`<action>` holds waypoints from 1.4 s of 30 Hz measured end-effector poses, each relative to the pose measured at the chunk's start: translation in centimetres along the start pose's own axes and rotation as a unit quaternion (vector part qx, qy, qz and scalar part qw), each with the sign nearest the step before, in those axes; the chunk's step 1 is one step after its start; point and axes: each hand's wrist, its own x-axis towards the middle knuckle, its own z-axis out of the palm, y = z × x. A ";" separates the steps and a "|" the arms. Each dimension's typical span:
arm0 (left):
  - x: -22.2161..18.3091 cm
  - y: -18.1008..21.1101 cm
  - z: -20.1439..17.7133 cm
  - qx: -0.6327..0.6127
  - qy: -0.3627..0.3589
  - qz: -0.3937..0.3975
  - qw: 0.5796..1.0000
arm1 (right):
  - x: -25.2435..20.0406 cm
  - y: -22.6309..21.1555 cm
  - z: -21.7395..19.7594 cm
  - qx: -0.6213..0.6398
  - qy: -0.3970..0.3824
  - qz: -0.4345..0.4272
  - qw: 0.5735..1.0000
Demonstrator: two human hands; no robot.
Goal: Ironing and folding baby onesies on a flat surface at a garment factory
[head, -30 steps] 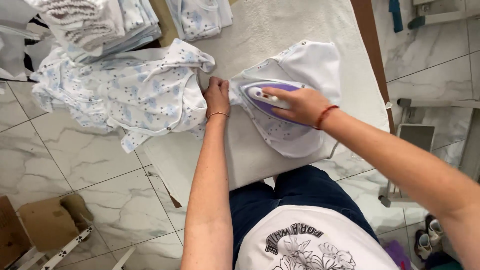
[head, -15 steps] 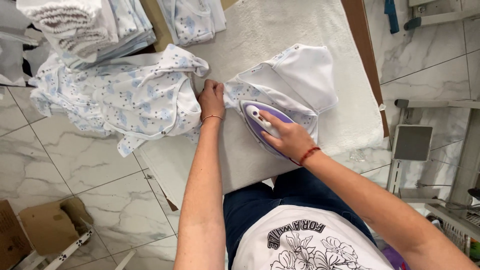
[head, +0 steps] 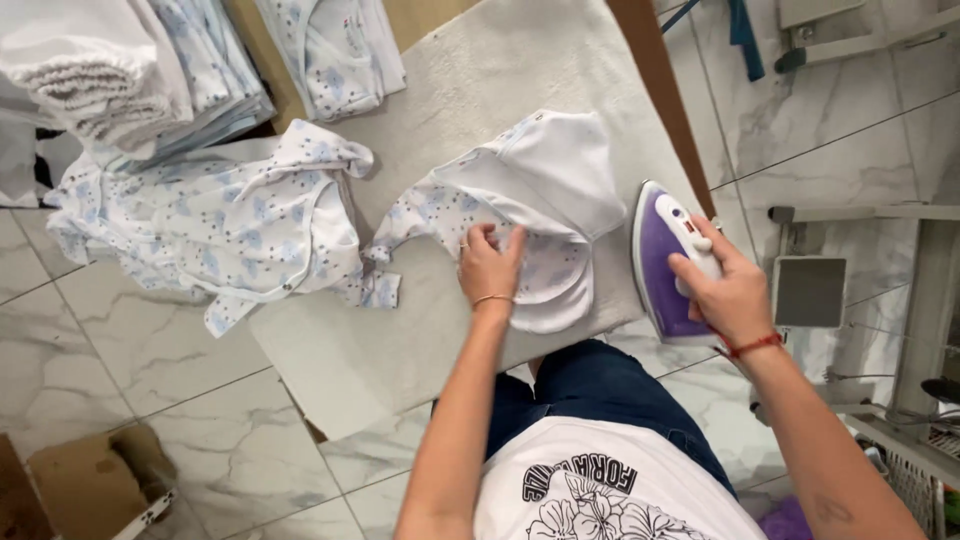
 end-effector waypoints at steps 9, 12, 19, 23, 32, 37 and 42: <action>0.7 2.3 2.8 0.054 0.017 -0.027 0.998 | 5.4 2.5 1.1 -0.314 0.205 -0.222 0.900; -1.3 1.0 -2.8 -0.191 0.020 -0.054 0.980 | 5.7 -0.3 2.6 -0.335 0.286 -0.346 0.828; -3.1 -3.8 -13.5 -0.160 0.198 -0.077 0.964 | 13.5 1.2 11.1 -0.365 0.182 -0.379 0.831; -2.6 -3.1 -13.8 -0.026 0.237 0.063 0.969 | 13.0 1.5 12.0 -0.328 0.157 -0.352 0.862; -2.1 -0.4 -8.0 -0.131 0.041 0.036 0.990 | 1.4 -2.1 11.4 -0.169 -0.178 -0.305 0.920; -1.6 0.6 -6.6 0.014 0.013 0.150 0.989 | 4.1 1.0 5.9 -0.166 0.024 -0.353 0.920; -0.3 0.0 -3.8 0.051 -0.003 0.090 0.995 | 5.9 4.1 4.7 -0.206 0.085 -0.382 0.897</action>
